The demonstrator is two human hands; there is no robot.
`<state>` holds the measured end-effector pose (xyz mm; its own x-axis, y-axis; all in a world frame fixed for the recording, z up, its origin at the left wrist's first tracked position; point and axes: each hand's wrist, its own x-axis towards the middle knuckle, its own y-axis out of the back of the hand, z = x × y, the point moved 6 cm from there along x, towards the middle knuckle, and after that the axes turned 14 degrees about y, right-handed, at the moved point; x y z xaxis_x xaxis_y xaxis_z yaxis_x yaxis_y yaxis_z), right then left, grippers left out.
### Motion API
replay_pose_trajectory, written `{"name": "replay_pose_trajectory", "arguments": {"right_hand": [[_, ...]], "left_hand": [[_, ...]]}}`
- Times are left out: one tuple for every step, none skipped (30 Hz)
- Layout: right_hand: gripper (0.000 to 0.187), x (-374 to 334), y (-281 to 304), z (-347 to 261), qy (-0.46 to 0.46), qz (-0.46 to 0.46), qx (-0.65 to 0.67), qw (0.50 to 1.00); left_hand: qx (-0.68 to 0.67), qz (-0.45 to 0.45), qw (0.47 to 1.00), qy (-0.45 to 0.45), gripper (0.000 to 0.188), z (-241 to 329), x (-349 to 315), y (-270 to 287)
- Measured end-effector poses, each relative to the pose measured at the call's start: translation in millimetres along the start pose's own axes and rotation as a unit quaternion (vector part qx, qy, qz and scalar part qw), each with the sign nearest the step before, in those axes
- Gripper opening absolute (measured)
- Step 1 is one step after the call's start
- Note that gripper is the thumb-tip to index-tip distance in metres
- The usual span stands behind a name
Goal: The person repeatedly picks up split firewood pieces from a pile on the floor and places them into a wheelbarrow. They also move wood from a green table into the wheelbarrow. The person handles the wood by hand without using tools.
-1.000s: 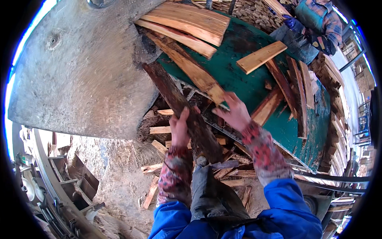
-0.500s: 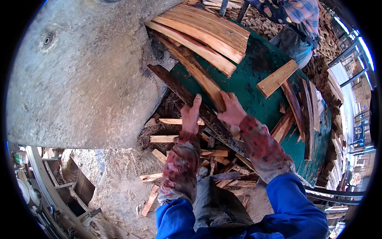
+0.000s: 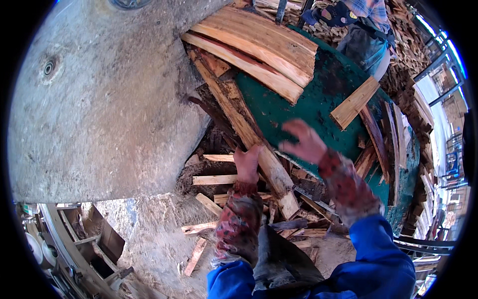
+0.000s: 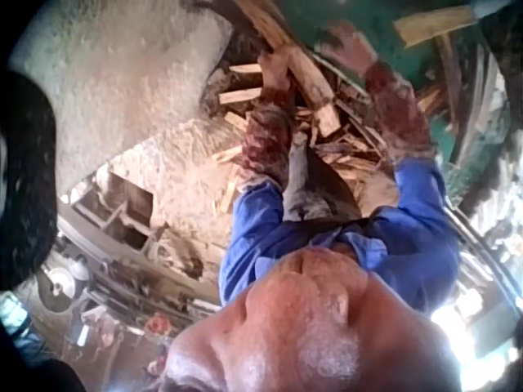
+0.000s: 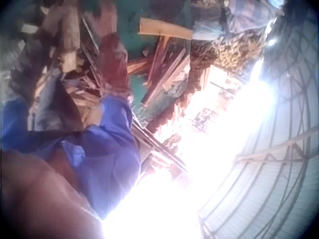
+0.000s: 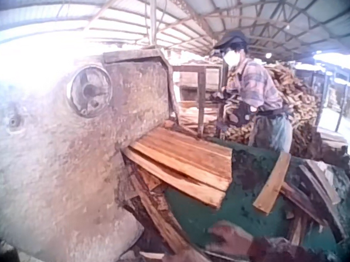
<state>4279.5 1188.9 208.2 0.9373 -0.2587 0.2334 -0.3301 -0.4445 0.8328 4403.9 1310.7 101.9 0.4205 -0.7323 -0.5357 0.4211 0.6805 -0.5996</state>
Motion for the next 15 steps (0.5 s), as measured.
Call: {"name": "replay_pose_trajectory", "arguments": {"right_hand": [[0.06, 19, 10, 21, -0.014, 0.038, -0.082, 0.996], [0.064, 36, 18, 44, -0.028, 0.05, -0.144, 0.988], [0.067, 53, 17, 64, -0.037, 0.061, -0.197, 0.978], [0.069, 64, 16, 82, -0.058, 0.059, -0.244, 0.966], [0.071, 74, 13, 98, -0.077, 0.058, -0.286, 0.953], [0.073, 82, 13, 106, -0.098, 0.054, -0.327, 0.938], [0.074, 87, 14, 118, -0.132, 0.034, -0.306, 0.942], [0.075, 94, 14, 120, -0.162, 0.009, -0.284, 0.945], [0.077, 96, 15, 121, -0.193, -0.016, -0.262, 0.945], [0.078, 91, 18, 117, -0.189, -0.021, -0.232, 0.954], [0.079, 85, 19, 105, -0.202, -0.041, -0.201, 0.958], [0.08, 78, 19, 90, -0.213, -0.06, -0.168, 0.961], [0.081, 68, 14, 81, -0.224, -0.078, -0.136, 0.962], [0.082, 52, 9, 78, -0.23, -0.037, -0.055, 0.971], [0.082, 38, 4, 64, -0.211, -0.017, -0.027, 0.977]], "left_hand": [[-0.002, -0.008, 1.0, -0.002, 0.043, -1, 1, -2], [-0.003, -0.007, 1.0, -0.011, 0.041, -1, 1, -8], [-0.005, 0.003, 1.0, -0.023, 0.039, 0, -1, -8], [-0.006, 0.01, 0.999, -0.034, 0.038, 1, -2, -10], [-0.007, 0.006, 0.999, -0.039, 0.038, 1, -2, -12], [-0.009, 0.004, 0.999, -0.041, 0.038, 1, -3, -11], [-0.011, -0.001, 0.999, -0.043, 0.039, 1, -3, -12], [-0.017, 0.008, 0.999, -0.036, 0.037, -1, -2, -7], [-0.018, 0.01, 0.999, -0.036, 0.038, -2, 1, -4], [-0.018, 0.01, 0.999, -0.034, 0.038, -4, 3, -1], [-0.019, 0.011, 0.999, -0.032, 0.038, -6, 5, 2], [-0.023, 0.015, 0.999, -0.031, 0.039, -3, 3, 1], [-0.026, 0.017, 0.999, -0.029, 0.04, 0, 0, 0], [-0.029, 0.018, 0.999, -0.026, 0.041, 1, -3, -3], [-0.029, 0.013, 0.999, -0.026, 0.042, -1, -2, 1]]}}
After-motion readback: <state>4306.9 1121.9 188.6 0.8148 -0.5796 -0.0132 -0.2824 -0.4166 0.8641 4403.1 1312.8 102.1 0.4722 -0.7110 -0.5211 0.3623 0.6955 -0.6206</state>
